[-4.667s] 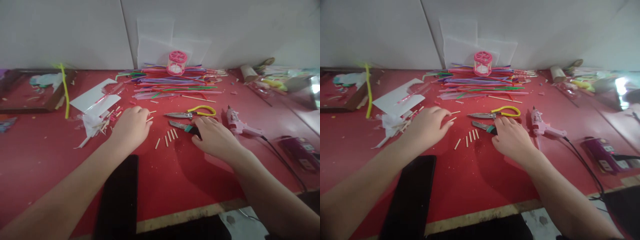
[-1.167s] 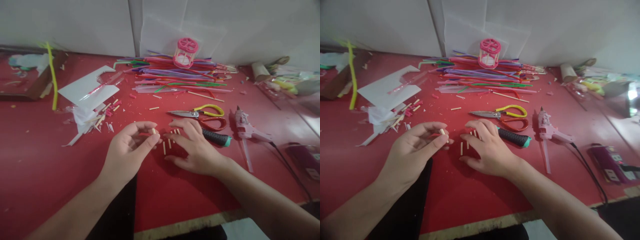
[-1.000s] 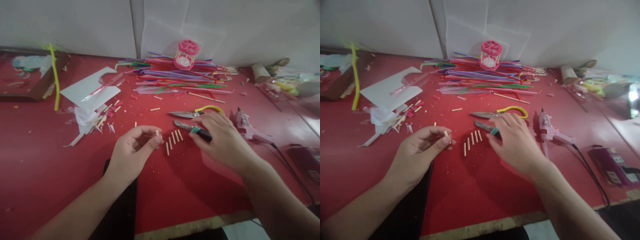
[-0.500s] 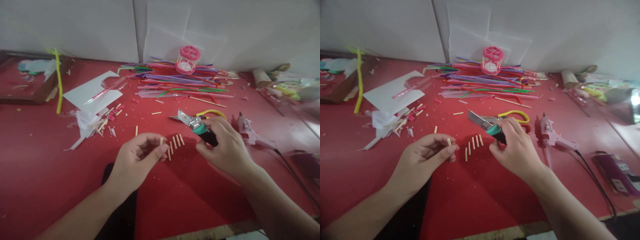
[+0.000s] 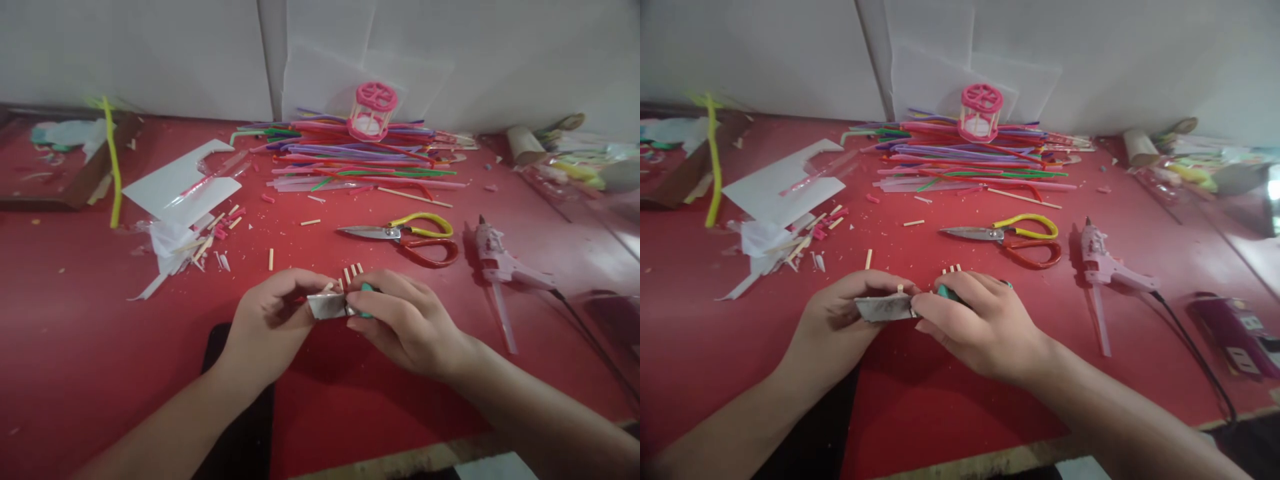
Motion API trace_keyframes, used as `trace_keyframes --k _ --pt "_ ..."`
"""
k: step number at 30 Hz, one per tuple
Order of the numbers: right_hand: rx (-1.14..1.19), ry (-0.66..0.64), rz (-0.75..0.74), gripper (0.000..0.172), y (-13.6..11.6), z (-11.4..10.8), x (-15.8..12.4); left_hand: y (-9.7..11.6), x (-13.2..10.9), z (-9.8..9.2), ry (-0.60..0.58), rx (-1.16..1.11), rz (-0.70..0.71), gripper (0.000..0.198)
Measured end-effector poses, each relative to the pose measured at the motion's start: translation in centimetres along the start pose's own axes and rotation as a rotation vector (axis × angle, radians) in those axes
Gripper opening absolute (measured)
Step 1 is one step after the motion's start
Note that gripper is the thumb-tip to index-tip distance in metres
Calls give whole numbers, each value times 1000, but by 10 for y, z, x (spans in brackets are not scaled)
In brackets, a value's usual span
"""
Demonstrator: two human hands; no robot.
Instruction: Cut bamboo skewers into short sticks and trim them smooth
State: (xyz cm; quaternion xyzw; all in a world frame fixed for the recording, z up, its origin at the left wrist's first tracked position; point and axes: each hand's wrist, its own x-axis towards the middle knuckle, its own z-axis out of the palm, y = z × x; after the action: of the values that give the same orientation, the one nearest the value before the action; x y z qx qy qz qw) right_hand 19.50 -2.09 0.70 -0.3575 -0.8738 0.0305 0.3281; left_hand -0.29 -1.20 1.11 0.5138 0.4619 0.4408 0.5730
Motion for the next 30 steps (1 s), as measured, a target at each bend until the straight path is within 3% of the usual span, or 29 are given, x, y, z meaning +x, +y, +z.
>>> trace_keyframes --k 11,25,30 --pt "-48 5 -51 23 2 -2 -4 -3 2 -4 -10 126 184 21" --pt "-58 15 -51 24 3 -5 -4 -8 3 -5 -59 183 217 21" --pt "-29 -1 -59 25 3 -6 -3 -8 2 -6 -61 240 286 20"
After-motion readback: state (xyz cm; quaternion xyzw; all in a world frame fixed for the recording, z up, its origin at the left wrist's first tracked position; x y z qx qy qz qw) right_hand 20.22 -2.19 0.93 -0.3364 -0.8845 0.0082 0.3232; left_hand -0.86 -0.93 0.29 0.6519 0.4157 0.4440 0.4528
